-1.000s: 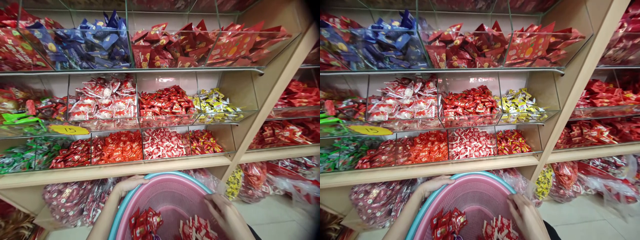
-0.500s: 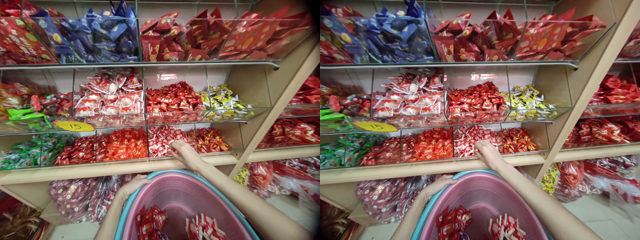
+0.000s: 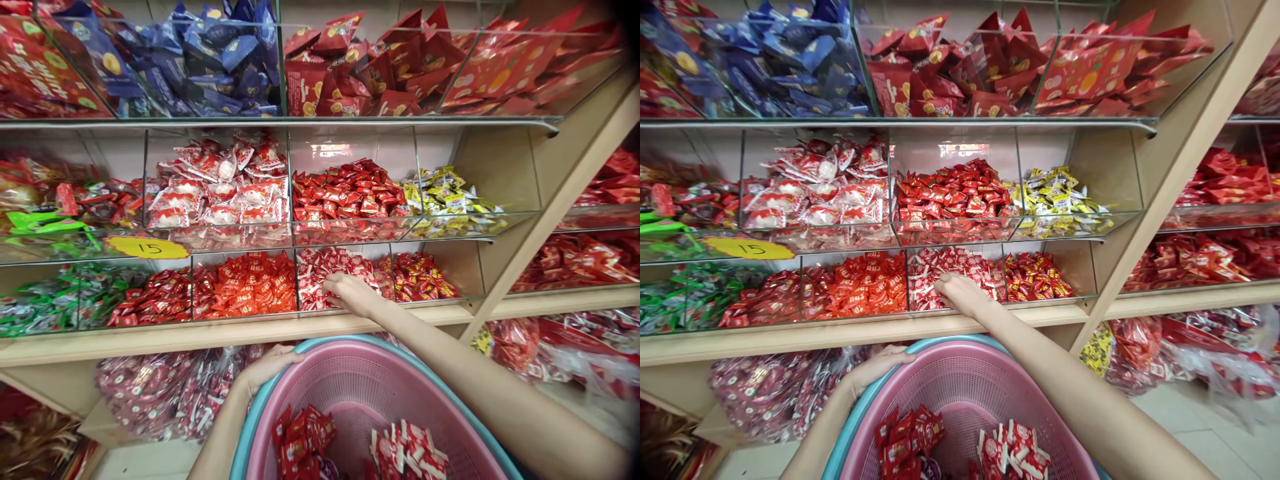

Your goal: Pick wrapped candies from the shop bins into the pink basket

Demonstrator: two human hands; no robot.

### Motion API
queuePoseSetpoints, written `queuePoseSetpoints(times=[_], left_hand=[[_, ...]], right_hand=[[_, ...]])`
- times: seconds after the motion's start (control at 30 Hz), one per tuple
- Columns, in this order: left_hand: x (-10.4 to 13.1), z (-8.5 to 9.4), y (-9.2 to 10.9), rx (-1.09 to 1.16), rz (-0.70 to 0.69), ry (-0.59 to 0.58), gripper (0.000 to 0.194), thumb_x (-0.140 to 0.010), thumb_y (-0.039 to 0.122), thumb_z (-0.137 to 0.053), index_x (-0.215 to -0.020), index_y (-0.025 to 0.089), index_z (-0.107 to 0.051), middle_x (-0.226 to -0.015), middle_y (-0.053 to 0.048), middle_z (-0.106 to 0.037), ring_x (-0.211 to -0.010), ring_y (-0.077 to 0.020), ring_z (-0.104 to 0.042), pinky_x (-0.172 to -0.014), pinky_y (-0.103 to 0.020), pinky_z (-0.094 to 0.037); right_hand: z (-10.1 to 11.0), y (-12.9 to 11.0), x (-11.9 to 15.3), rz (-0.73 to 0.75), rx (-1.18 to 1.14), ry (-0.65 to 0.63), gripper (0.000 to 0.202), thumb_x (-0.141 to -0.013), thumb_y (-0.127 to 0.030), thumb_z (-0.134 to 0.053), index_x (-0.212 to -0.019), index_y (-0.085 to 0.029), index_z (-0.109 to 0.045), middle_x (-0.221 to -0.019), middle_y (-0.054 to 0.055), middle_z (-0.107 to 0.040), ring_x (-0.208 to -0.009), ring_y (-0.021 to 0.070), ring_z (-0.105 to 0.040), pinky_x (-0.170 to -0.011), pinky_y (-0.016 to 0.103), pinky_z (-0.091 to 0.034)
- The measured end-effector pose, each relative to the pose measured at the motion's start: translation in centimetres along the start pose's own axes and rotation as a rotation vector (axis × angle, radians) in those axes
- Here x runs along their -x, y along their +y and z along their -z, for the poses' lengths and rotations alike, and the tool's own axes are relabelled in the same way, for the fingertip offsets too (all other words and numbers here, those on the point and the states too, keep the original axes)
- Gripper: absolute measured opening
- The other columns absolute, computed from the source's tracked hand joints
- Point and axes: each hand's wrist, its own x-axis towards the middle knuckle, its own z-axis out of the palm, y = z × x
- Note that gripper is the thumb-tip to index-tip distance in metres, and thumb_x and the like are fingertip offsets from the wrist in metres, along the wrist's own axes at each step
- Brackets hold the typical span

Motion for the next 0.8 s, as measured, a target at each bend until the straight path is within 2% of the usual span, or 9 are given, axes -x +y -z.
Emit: queuePoseSetpoints(times=[0.17,0.27,0.37,0.43,0.5,0.57,0.7,0.8], left_hand=[[0.0,-0.1,-0.2,0.014,0.027,0.007,0.035,-0.072,0.044,-0.057,-0.087,0.017,-0.072,-0.087,0.001,-0.071,-0.089,-0.0220,-0.059,-0.089,-0.032,-0.042],[-0.1,-0.1,-0.5,0.074,0.046,-0.020,0.037,-0.072,0.045,-0.058,-0.089,0.015,-0.071,-0.087,0.000,-0.071,-0.084,-0.0209,-0.060,-0.084,-0.032,-0.044],[-0.2,-0.1,-0.9,0.153,0.035,-0.070,0.042,-0.072,0.044,-0.058,-0.102,0.016,-0.068,-0.096,-0.001,-0.070,-0.090,-0.0208,-0.061,-0.090,-0.032,-0.042],[-0.3,-0.1,-1.0,0.175,0.040,-0.078,0.045,-0.072,0.045,-0.059,-0.106,0.016,-0.067,-0.099,-0.002,-0.070,-0.093,-0.0215,-0.061,-0.091,-0.033,-0.042],[-0.2,-0.1,-1.0,0.159,0.060,-0.066,0.044,-0.071,0.046,-0.059,-0.101,0.015,-0.068,-0.094,-0.003,-0.070,-0.089,-0.0221,-0.061,-0.087,-0.034,-0.044],[-0.2,-0.1,-0.8,0.101,0.078,-0.022,0.040,-0.071,0.047,-0.059,-0.091,0.015,-0.070,-0.088,-0.002,-0.071,-0.084,-0.0218,-0.061,-0.083,-0.034,-0.045],[-0.2,-0.2,-0.4,-0.019,0.083,0.060,0.034,-0.070,0.048,-0.059,-0.078,0.016,-0.070,-0.083,-0.001,-0.070,-0.085,-0.0214,-0.059,-0.082,-0.032,-0.044],[-0.3,-0.3,-0.4,-0.046,0.062,0.043,0.037,-0.070,0.048,-0.058,-0.082,0.015,-0.070,-0.087,-0.002,-0.069,-0.088,-0.0215,-0.058,-0.084,-0.032,-0.043]], right_hand=[[-0.1,-0.5,0.3,-0.098,-0.023,0.135,0.019,-0.092,-0.020,-0.042,-0.083,-0.017,-0.059,-0.084,0.006,-0.059,-0.080,0.0150,-0.051,-0.067,0.024,-0.033],[0.3,-1.2,1.0,-0.190,-0.147,0.289,0.018,-0.091,-0.022,-0.044,-0.084,-0.017,-0.060,-0.083,0.005,-0.058,-0.081,0.0147,-0.051,-0.069,0.024,-0.035],[1.4,-2.3,3.1,-0.253,-0.342,0.458,0.016,-0.090,-0.025,-0.047,-0.084,-0.017,-0.060,-0.079,0.003,-0.057,-0.075,0.0132,-0.051,-0.068,0.023,-0.036],[2.1,-3.4,5.5,-0.286,-0.463,0.499,0.019,-0.090,-0.028,-0.048,-0.081,-0.017,-0.060,-0.073,0.001,-0.056,-0.069,0.0122,-0.050,-0.064,0.023,-0.036],[2.3,-4.6,8.5,-0.341,-0.550,0.453,0.022,-0.090,-0.031,-0.048,-0.077,-0.017,-0.059,-0.069,0.000,-0.054,-0.063,0.0117,-0.048,-0.061,0.023,-0.036],[1.7,-5.6,11.6,-0.409,-0.596,0.335,0.024,-0.089,-0.031,-0.047,-0.073,-0.017,-0.058,-0.067,0.000,-0.055,-0.061,0.0120,-0.048,-0.059,0.024,-0.036],[-1.4,-7.0,16.5,-0.551,-0.664,0.070,0.026,-0.087,-0.028,-0.044,-0.069,-0.018,-0.059,-0.063,0.000,-0.058,-0.060,0.0129,-0.050,-0.058,0.024,-0.036],[-3.8,-8.0,18.3,-0.636,-0.775,-0.038,0.025,-0.083,-0.026,-0.043,-0.065,-0.017,-0.059,-0.060,-0.001,-0.058,-0.057,0.0118,-0.049,-0.055,0.023,-0.034]])
